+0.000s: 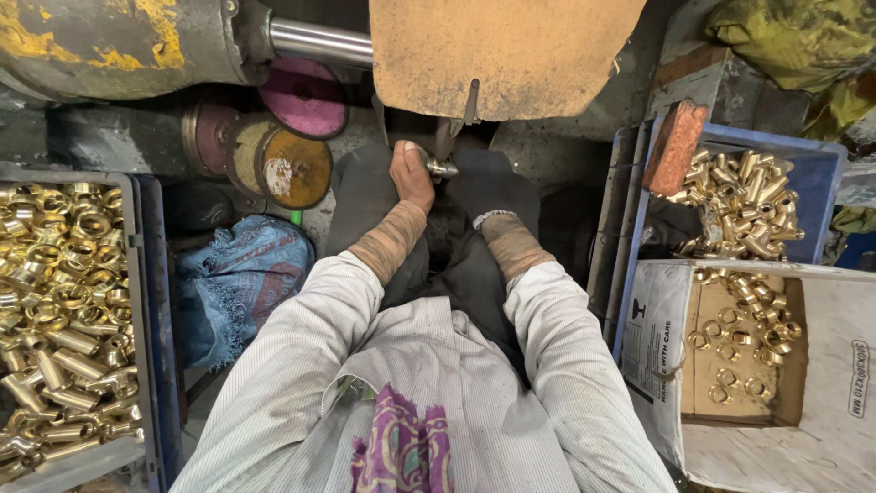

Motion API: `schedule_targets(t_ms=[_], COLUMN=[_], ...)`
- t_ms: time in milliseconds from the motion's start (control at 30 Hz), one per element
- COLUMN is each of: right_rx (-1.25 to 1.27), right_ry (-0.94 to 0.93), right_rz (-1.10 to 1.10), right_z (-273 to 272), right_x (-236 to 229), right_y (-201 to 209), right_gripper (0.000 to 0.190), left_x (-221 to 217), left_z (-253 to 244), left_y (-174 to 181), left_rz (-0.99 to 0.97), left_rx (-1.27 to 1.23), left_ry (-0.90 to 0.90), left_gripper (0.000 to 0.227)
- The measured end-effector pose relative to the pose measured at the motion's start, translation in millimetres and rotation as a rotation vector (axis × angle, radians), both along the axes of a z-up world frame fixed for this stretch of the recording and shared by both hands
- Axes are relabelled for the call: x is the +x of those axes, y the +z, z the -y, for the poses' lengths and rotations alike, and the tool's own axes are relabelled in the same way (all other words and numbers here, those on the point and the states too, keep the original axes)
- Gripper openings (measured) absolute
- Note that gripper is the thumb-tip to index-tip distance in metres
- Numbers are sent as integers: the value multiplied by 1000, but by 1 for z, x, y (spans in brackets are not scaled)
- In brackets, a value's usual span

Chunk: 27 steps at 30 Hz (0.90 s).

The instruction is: The person sits on the floor and repeatedly picks up small brass-colored metal parts from a bin. They hold each part against a rotating grinding wheel to polish it, then place the finished part into a cardboard box. The person uses a rectangular block to wipe the part between grinding cycles.

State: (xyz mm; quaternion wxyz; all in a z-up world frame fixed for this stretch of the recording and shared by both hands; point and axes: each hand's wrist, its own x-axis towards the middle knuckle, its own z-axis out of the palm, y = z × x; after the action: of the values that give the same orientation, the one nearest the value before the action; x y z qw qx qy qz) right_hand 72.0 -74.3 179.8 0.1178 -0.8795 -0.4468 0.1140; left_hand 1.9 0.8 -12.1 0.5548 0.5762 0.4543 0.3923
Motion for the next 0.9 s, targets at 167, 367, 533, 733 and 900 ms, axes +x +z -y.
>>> schedule_targets(t_ms=[167, 367, 533, 733, 900], right_rx=[57, -18, -84, -88, -57], right_ry=[12, -23, -37, -50, -23], right_rz=[2, -44, -53, -80, -80], right_z=[4, 4, 2, 2, 0], right_x=[3, 2, -5, -5, -1], right_y=[-19, -7, 18, 21, 9], right_gripper=[9, 12, 17, 20, 16], left_x=[-2, -1, -5, -8, -7], left_z=[0, 0, 0, -1, 0], left_y=[2, -3, 9, 19, 19], left_rz=[15, -46, 38, 75, 67], left_rx=[19, 66, 0, -26, -4], left_ry=[-11, -7, -51, -95, -87], left_gripper=[31, 31, 33, 35, 35])
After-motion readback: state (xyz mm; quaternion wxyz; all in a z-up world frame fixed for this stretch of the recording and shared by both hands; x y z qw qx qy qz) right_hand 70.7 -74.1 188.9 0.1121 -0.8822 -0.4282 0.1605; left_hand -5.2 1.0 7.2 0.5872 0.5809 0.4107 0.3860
